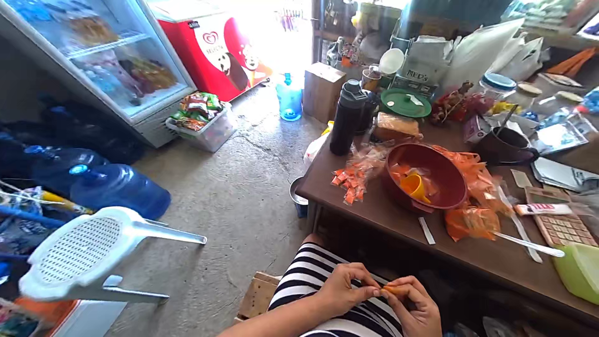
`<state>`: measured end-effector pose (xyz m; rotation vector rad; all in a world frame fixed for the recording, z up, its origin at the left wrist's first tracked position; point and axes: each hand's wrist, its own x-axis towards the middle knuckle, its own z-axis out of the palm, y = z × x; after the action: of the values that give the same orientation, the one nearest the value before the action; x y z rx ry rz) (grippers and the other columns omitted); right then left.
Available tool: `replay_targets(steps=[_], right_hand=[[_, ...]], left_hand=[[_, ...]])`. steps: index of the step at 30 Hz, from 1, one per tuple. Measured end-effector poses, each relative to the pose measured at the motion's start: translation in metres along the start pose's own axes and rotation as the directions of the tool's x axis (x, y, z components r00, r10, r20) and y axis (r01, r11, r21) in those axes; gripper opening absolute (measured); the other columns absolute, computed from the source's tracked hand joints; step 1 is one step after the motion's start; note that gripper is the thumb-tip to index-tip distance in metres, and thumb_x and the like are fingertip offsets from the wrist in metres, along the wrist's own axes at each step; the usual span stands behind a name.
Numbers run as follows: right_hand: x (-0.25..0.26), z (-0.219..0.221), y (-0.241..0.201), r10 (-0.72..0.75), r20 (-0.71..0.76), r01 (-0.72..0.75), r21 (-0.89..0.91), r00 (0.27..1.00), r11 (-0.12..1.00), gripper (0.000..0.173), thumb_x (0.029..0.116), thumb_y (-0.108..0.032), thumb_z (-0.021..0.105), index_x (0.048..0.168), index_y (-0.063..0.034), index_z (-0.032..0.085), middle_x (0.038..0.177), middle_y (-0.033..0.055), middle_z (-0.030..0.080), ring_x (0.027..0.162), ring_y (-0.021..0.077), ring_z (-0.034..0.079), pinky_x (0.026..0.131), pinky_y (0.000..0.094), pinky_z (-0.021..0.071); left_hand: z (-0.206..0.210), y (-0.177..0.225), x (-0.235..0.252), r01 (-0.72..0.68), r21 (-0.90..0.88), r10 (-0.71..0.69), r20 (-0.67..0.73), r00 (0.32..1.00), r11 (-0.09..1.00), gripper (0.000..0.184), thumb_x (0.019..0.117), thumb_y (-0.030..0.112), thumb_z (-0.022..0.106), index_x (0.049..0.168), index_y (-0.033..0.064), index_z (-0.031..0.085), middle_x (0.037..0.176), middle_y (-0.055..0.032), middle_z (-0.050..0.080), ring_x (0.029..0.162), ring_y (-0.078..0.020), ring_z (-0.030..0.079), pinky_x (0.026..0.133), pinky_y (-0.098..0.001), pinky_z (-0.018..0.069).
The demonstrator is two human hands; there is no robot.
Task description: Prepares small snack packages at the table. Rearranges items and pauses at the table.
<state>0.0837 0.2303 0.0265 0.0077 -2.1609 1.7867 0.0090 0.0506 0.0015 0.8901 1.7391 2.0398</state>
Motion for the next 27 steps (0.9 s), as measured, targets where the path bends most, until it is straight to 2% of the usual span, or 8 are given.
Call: replay_targets(steps=[5, 7, 9, 13, 15, 18, 21, 27], right_hand=[[0.002, 0.002, 0.002, 0.002, -0.006, -0.002, 0.015, 1.000, 1.000, 0.006, 0.0826, -0.013, 0.082, 0.085, -0.0124, 0.077, 0.097, -0.0085, 0.070, 0.074, -0.0064, 0.061, 0.064, 0.0091, 0.0522], [0.003, 0.001, 0.001, 0.001, 0.031, -0.002, 0.018, 1.000, 1.000, 0.003, 0.0878, -0.013, 0.078, 0.091, -0.0111, 0.079, 0.102, -0.0058, 0.072, 0.082, -0.0038, 0.065, 0.071, 0.0113, 0.0554], [0.005, -0.002, 0.002, -0.007, 0.107, 0.006, 0.008, 0.994, 1.000, 0.010, 0.0950, -0.012, 0.070, 0.099, -0.0093, 0.079, 0.110, -0.0023, 0.072, 0.093, -0.0015, 0.067, 0.078, 0.0131, 0.0571], [0.006, -0.002, 0.002, -0.005, 0.216, 0.001, 0.015, 0.976, 1.000, 0.020, 0.0994, -0.006, 0.061, 0.109, -0.0041, 0.077, 0.117, 0.0033, 0.068, 0.085, -0.0044, 0.062, 0.070, 0.0102, 0.0533], [0.006, -0.002, 0.003, -0.009, 0.200, 0.009, 0.004, 0.980, 1.000, 0.018, 0.0977, -0.006, 0.063, 0.107, -0.0046, 0.078, 0.115, 0.0023, 0.069, 0.084, -0.0047, 0.062, 0.070, 0.0099, 0.0535], [0.005, 0.001, 0.001, -0.007, 0.099, 0.010, -0.033, 0.995, 0.999, 0.009, 0.0907, -0.005, 0.072, 0.097, -0.0059, 0.079, 0.105, -0.0006, 0.071, 0.083, -0.0032, 0.064, 0.071, 0.0111, 0.0552], [0.004, 0.005, -0.002, 0.013, 0.022, -0.012, -0.037, 1.000, 0.999, 0.006, 0.0841, -0.006, 0.079, 0.090, -0.0066, 0.079, 0.098, -0.0034, 0.071, 0.074, -0.0050, 0.062, 0.066, 0.0094, 0.0533], [0.001, 0.010, -0.004, 0.054, -0.054, -0.054, -0.003, 0.997, 0.999, 0.007, 0.0786, -0.010, 0.084, 0.081, -0.0100, 0.077, 0.091, -0.0070, 0.070, 0.071, -0.0057, 0.060, 0.063, 0.0090, 0.0520]], left_hand=[[-0.002, -0.001, 0.002, 0.000, 0.012, 0.000, -0.001, 1.000, 1.000, 0.012, 0.0928, 0.005, 0.071, 0.092, -0.0073, 0.074, 0.094, -0.0093, 0.072, 0.096, -0.0049, 0.065, 0.089, -0.0201, 0.0517], [-0.003, -0.002, 0.002, 0.004, 0.016, -0.004, -0.008, 1.000, 1.000, 0.014, 0.0935, 0.006, 0.070, 0.092, -0.0071, 0.074, 0.094, -0.0088, 0.072, 0.096, -0.0043, 0.065, 0.090, -0.0198, 0.0516], [-0.004, -0.004, 0.002, 0.000, 0.012, 0.000, -0.007, 1.000, 1.000, 0.015, 0.0941, 0.007, 0.071, 0.092, -0.0072, 0.073, 0.094, -0.0087, 0.072, 0.096, -0.0044, 0.065, 0.089, -0.0197, 0.0515], [-0.007, -0.004, 0.000, 0.006, 0.006, -0.006, -0.022, 1.000, 1.000, 0.016, 0.0942, 0.008, 0.071, 0.090, -0.0069, 0.073, 0.094, -0.0078, 0.071, 0.096, -0.0037, 0.065, 0.089, -0.0194, 0.0520], [-0.008, -0.004, -0.001, 0.000, 0.000, 0.000, -0.025, 1.000, 1.000, 0.015, 0.0941, 0.008, 0.071, 0.091, -0.0066, 0.074, 0.095, -0.0081, 0.072, 0.097, -0.0043, 0.066, 0.088, -0.0200, 0.0526], [-0.007, -0.005, -0.001, -0.011, -0.004, 0.011, -0.009, 1.000, 1.000, 0.015, 0.0937, 0.007, 0.071, 0.091, -0.0068, 0.074, 0.093, -0.0086, 0.072, 0.095, -0.0050, 0.065, 0.088, -0.0201, 0.0522], [-0.008, -0.003, -0.001, -0.004, -0.005, 0.004, 0.002, 1.000, 1.000, 0.014, 0.0937, 0.007, 0.071, 0.093, -0.0064, 0.074, 0.095, -0.0084, 0.072, 0.096, -0.0047, 0.066, 0.087, -0.0196, 0.0529], [-0.009, -0.004, -0.003, -0.043, -0.020, 0.043, 0.006, 0.999, 0.999, 0.015, 0.0945, 0.007, 0.070, 0.093, -0.0066, 0.074, 0.094, -0.0084, 0.072, 0.097, -0.0047, 0.065, 0.090, -0.0200, 0.0513]])
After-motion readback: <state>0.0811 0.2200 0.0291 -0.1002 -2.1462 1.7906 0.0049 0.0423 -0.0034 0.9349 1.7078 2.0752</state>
